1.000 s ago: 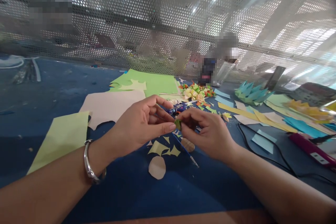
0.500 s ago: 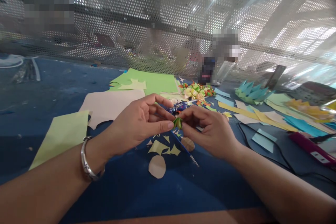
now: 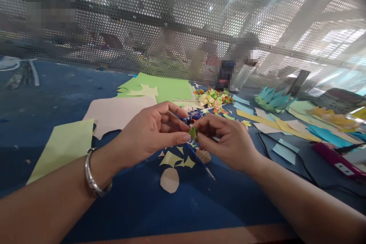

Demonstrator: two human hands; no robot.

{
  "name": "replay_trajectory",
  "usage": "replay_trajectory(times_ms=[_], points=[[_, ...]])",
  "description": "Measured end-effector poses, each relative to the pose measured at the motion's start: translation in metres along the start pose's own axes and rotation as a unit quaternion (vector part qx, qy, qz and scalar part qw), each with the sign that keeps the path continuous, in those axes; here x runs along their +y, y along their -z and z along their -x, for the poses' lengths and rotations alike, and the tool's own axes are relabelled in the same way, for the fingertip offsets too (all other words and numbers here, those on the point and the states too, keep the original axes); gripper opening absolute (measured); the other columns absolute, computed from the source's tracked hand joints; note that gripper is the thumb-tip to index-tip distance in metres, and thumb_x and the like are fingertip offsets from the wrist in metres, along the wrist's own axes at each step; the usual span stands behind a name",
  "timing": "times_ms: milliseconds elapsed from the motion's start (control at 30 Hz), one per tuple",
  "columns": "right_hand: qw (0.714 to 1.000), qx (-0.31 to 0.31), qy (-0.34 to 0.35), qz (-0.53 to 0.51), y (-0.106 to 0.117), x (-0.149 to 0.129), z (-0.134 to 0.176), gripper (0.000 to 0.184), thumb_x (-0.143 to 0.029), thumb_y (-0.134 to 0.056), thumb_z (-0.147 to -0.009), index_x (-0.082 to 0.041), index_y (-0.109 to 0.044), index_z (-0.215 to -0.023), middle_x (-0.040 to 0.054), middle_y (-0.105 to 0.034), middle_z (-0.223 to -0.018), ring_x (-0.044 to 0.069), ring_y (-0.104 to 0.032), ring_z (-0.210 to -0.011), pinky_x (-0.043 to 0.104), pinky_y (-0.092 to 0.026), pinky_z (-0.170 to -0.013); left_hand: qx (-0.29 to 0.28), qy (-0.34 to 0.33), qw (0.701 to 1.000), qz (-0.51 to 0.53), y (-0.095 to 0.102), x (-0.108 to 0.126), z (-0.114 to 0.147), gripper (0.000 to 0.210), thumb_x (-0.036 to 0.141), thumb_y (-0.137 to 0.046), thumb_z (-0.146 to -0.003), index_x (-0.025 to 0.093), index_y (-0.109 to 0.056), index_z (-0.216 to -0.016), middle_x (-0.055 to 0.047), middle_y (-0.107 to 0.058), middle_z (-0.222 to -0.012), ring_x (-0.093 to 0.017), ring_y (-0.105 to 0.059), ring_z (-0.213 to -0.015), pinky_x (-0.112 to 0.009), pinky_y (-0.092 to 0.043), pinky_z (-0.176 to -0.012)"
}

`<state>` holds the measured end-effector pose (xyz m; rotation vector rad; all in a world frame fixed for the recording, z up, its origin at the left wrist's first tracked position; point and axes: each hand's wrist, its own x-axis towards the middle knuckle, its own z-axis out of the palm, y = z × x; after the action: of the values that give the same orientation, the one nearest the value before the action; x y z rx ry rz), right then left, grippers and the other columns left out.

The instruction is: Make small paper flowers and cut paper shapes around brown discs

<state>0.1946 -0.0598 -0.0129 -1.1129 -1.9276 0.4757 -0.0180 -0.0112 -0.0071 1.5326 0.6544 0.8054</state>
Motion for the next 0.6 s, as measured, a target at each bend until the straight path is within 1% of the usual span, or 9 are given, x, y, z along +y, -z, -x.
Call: replay_trajectory(times_ms=[100, 200, 333, 467, 600], points=[[1.000, -0.005, -0.004, -0.007, 0.0003, 0.0002, 0.0002, 0.008, -0.012, -0.063, -0.086, -0.018, -0.068, -0.086, -0.0058, -0.061, -0.066, 0.006, -0.057, -0.054, 0.017, -0.044, -0.051, 0.005, 0.000, 1.000, -0.004, -0.0005, 0.0021, -0.0002, 0.035, 0.021, -0.084, -0.082, 0.020, -0.064, -0.110, -0.001, -0.077, -0.092, -0.011, -0.072, -0.083, -0.021, -0.058, -0.076], [1.000, -0.013, -0.010, -0.013, 0.0000, 0.0016, 0.0006, 0.008, -0.013, -0.063, -0.086, -0.018, -0.068, -0.087, -0.0054, -0.061, -0.067, 0.007, -0.057, -0.054, 0.018, -0.045, -0.051, 0.014, 0.000, 1.000, -0.017, -0.0019, 0.0038, 0.0006, 0.026, 0.021, -0.079, -0.085, 0.019, -0.065, -0.107, -0.001, -0.076, -0.089, -0.012, -0.072, -0.081, -0.024, -0.059, -0.076], [1.000, -0.013, -0.011, -0.020, -0.0019, 0.0037, 0.0007, 0.007, -0.014, -0.063, -0.087, -0.019, -0.068, -0.088, -0.0053, -0.062, -0.067, 0.007, -0.055, -0.055, 0.018, -0.044, -0.052, 0.027, 0.008, 0.999, -0.029, -0.0053, 0.0021, 0.0018, 0.020, 0.022, -0.079, -0.084, 0.018, -0.067, -0.099, -0.001, -0.074, -0.087, -0.014, -0.072, -0.079, -0.027, -0.059, -0.076], [0.999, -0.024, -0.020, -0.027, -0.0031, 0.0037, 0.0000, 0.007, -0.014, -0.063, -0.086, -0.018, -0.068, -0.087, -0.0053, -0.063, -0.067, 0.007, -0.056, -0.055, 0.018, -0.045, -0.052, 0.033, 0.041, 0.998, -0.018, -0.0074, -0.0014, 0.0022, 0.010, 0.021, -0.076, -0.083, 0.017, -0.067, -0.086, -0.001, -0.071, -0.075, -0.014, -0.069, -0.073, -0.026, -0.056, -0.071], [0.999, -0.034, -0.019, -0.033, -0.0020, 0.0023, -0.0004, 0.005, -0.015, -0.063, -0.087, -0.019, -0.067, -0.087, -0.0054, -0.062, -0.066, 0.007, -0.058, -0.054, 0.019, -0.045, -0.052, 0.027, 0.026, 0.999, -0.007, -0.0072, -0.0012, 0.0020, 0.006, 0.019, -0.075, -0.082, 0.017, -0.069, -0.082, 0.000, -0.071, -0.073, -0.013, -0.067, -0.073, -0.025, -0.053, -0.071]])
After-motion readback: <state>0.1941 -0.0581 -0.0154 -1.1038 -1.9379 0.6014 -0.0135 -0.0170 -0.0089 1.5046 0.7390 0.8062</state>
